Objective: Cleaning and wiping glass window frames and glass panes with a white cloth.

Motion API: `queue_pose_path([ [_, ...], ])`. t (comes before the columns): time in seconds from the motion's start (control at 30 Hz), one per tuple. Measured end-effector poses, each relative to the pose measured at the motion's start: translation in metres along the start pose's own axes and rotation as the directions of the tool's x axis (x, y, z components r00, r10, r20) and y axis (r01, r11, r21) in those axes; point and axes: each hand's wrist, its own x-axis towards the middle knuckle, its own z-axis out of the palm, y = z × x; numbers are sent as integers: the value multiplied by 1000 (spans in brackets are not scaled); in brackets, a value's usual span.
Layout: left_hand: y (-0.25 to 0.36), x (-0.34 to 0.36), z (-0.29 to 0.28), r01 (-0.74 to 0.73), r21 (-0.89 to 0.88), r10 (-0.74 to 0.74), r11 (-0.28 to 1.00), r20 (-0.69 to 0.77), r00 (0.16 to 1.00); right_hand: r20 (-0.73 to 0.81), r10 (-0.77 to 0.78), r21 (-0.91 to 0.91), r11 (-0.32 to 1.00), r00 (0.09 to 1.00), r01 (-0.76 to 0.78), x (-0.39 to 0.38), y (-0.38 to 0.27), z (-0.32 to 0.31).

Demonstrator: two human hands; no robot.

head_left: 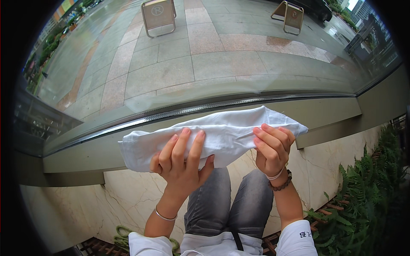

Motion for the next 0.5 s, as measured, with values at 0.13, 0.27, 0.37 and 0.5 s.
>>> queue_pose_path([
  [0.13, -1, 0, 0, -27, 37, 27, 999, -2, 1000, 30, -58, 21, 998, 998, 57, 11, 12, -7],
  [0.27, 1, 1, -4, -12, 34, 10, 999, 39, 999, 49, -64, 15, 998, 997, 63, 13, 12, -9],
  [0.37, -16, -12, -11, -35, 58, 30, 998, 85, 996, 68, 78, -3, 997, 995, -78, 20, -20, 1],
  [0.5, -45, -24, -24, -19, 56, 15, 998, 71, 997, 81, 106, -2, 994, 991, -106, 36, -51, 17],
])
